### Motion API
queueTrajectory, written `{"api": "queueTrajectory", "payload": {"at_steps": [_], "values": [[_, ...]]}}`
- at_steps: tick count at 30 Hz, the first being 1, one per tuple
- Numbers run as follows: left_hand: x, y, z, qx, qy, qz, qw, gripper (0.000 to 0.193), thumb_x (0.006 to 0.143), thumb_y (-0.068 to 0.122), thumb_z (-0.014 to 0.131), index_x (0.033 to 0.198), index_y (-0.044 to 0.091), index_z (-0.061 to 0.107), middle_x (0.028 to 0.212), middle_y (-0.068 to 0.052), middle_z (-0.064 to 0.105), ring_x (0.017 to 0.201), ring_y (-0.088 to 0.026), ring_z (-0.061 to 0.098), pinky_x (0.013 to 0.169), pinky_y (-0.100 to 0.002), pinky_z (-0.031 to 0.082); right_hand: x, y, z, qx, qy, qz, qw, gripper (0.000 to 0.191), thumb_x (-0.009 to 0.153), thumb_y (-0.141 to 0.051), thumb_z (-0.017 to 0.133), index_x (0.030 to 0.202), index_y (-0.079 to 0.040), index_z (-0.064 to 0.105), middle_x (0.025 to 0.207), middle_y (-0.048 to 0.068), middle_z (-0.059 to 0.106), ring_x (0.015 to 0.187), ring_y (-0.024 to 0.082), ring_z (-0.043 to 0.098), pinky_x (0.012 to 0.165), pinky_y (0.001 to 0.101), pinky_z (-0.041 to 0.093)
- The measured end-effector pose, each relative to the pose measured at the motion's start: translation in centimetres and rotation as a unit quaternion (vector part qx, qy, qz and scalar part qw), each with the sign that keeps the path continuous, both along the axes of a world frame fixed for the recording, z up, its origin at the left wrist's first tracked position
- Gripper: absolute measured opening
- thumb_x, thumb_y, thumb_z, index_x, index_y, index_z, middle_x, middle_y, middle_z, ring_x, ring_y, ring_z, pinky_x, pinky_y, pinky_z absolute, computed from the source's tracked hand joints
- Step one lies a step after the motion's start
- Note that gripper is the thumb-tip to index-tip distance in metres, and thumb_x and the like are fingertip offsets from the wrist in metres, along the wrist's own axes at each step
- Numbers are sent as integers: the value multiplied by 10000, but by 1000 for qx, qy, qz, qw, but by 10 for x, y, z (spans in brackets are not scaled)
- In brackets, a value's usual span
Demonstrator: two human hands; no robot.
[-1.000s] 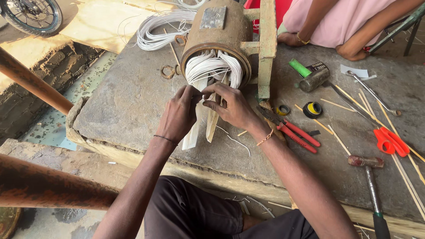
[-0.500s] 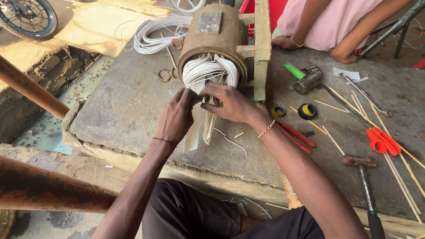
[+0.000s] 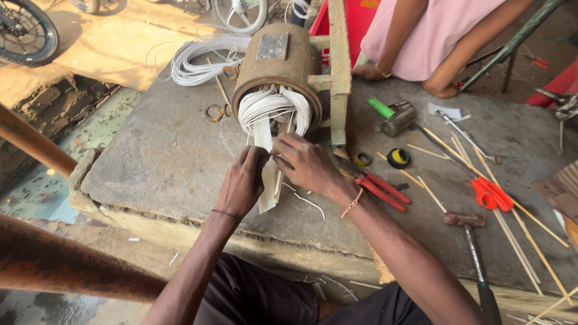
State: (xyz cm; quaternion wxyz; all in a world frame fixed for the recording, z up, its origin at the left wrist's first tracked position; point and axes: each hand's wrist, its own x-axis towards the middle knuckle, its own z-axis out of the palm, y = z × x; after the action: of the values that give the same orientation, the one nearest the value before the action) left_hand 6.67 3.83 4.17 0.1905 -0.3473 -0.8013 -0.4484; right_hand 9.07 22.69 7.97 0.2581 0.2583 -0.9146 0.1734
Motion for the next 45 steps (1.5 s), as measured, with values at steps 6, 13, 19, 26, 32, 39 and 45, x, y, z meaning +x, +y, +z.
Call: {"api": "queueTrajectory", "payload": {"at_steps": [6, 13, 19, 26, 32, 39, 45], "values": [[0, -1, 20, 40, -97, -17, 994, 181, 967, 118, 631, 1116, 15, 618, 1055, -167, 682, 835, -295, 762, 698, -405, 584, -2, -3, -7, -193, -100, 27, 976, 243, 902, -94, 774, 1100, -46, 640, 1000, 94, 676, 840, 242, 708, 725, 363, 559], [-2, -2, 22, 62, -61, 25, 996, 144, 963, 139, 675, 997, 6, 715, 968, -153, 731, 839, -282, 764, 663, -390, 568, 3, -15, -7, -154, 49, 6, 987, 218, 878, -76, 780, 1070, -73, 678, 984, 80, 622, 962, 251, 682, 823, 373, 561], [-2, 1, 13, 110, -84, 29, 990, 137, 974, 138, 668, 995, 13, 718, 955, -131, 740, 891, -238, 779, 638, -341, 588, 10, -26, -18, -170, 95, -49, 980, 180, 866, -37, 785, 1015, -46, 683, 984, 76, 602, 941, 265, 650, 785, 393, 541], [-10, 3, 14, 135, -82, 16, 987, 134, 950, 133, 692, 981, 10, 734, 907, -118, 763, 839, -226, 781, 741, -322, 592, 11, -33, -21, -113, 171, -65, 977, 174, 860, -19, 796, 982, -51, 676, 932, 52, 595, 891, 247, 626, 751, 380, 542], [-17, -11, 11, 79, -79, -11, 994, 140, 942, 134, 696, 971, -3, 700, 928, -145, 750, 821, -250, 764, 740, -349, 583, 8, -23, -18, -129, 101, 29, 986, 207, 906, -108, 750, 1055, -46, 621, 1019, 89, 634, 998, 260, 649, 844, 379, 541], [-10, -16, 18, 38, -61, -59, 996, 87, 952, 72, 643, 989, -3, 665, 992, -169, 714, 856, -317, 746, 728, -407, 576, -26, 17, 12, -215, -363, 88, 902, 231, 1004, -235, 684, 1082, -26, 622, 950, 54, 660, 825, 118, 615, 626, 286, 557], [-13, -17, 22, 11, -45, -55, 997, 87, 932, 53, 620, 997, -6, 625, 986, -206, 682, 860, -403, 700, 725, -469, 549, -64, 15, 33, -106, -498, 67, 858, 218, 906, -184, 709, 1061, -37, 666, 884, 24, 701, 698, 96, 642, 481, 271, 571]]}}
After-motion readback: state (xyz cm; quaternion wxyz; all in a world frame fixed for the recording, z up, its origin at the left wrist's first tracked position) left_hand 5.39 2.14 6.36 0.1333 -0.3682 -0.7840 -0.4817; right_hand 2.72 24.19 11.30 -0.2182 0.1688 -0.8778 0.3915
